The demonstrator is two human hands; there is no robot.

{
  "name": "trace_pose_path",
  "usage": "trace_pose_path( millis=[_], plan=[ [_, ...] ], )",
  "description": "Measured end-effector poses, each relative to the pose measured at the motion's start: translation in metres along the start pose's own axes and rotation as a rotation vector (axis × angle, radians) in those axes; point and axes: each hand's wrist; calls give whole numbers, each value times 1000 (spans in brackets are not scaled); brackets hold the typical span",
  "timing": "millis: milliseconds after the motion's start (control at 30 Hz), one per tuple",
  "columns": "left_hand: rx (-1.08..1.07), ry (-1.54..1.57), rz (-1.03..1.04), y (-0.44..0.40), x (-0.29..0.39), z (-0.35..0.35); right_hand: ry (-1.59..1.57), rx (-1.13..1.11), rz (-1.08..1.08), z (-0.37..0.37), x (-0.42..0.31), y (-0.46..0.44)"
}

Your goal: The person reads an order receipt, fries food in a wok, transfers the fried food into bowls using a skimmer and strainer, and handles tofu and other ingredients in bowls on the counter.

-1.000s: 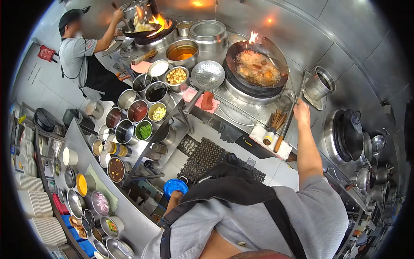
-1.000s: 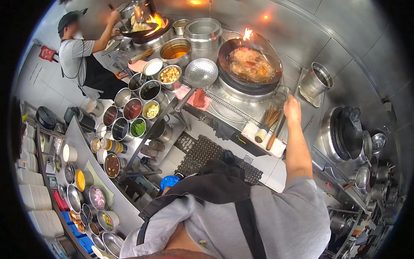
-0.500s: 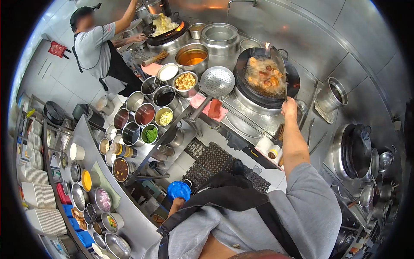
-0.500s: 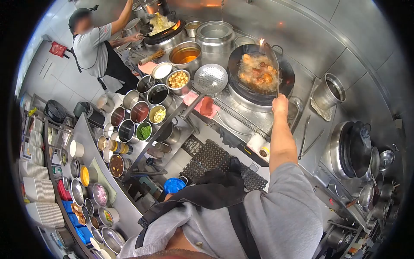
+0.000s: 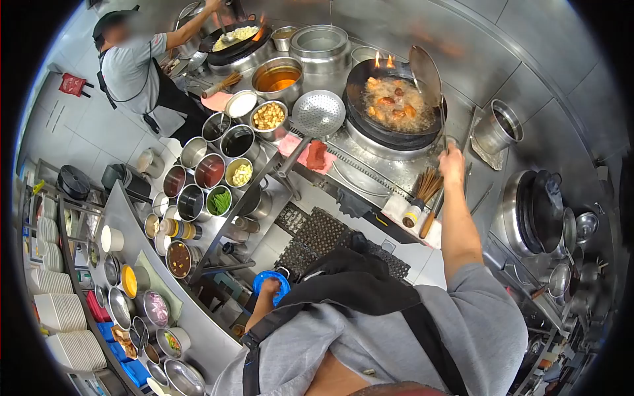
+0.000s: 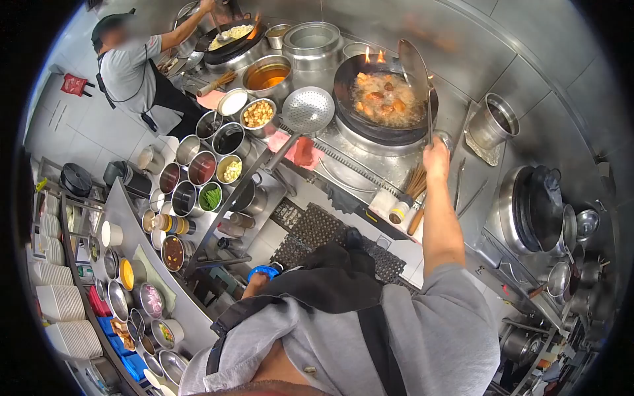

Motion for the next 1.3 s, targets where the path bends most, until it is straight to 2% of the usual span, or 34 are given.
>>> trace_pose_path(
  millis=[33,100,200,267,433,500,533,633,700,767,833,867,900,967,1000,1100,1167,1200,1233,1300],
  plan=[
    [51,35,13,19,20,-9,3,5,1,-7,-7,11],
    [100,68,32,44,53,-19,-361,-137,246,-27,-39,49],
    [87,200,-47,56,72,-17,-421,-190,217,-30,-39,76],
    [196,23,18,104,100,-26,-461,-248,221,-29,-35,86],
    [146,-7,-2,93,61,-14,-477,-262,252,-20,-14,89],
    [129,-1,-17,88,41,-8,-163,-93,-26,-1,24,81],
    [123,-3,-22,87,33,-6,-162,-94,-30,-1,31,79],
    [118,4,-41,86,14,0,-91,-49,12,-12,20,80],
    [113,14,-50,88,6,3,-367,-234,224,-36,-23,87],
    [110,26,-57,90,0,5,-366,-223,185,-27,-15,75],
    [112,33,-56,91,-2,5,-221,-102,45,-20,-18,61],
    [112,38,-57,91,-3,5,-43,-33,-100,-17,-21,50],
    [110,38,-58,93,-2,5,-46,-32,-101,-10,-23,36],
    [114,47,-55,93,-1,4,45,81,-299,7,-25,9],
    [116,53,-53,92,1,3,42,81,-300,11,-33,-1],
    [126,73,-49,91,6,0,40,-21,-221,27,-69,-18],
    [135,90,-48,90,11,-2,-62,-73,-72,51,-79,-30],
    [141,101,-48,90,14,-3,-24,-181,-35,59,-87,-36],
    [143,107,-48,89,17,-3,-140,-263,120,66,-93,-36],
    [149,117,-44,89,21,-5,-138,-330,196,84,-97,-33]
  ],
)
Point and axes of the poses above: each hand's wrist, its own y-axis away from the middle knuckle, its own z-axis out of the palm, x = y × z, and after that the axes turned 7 degrees about -y, right-handed
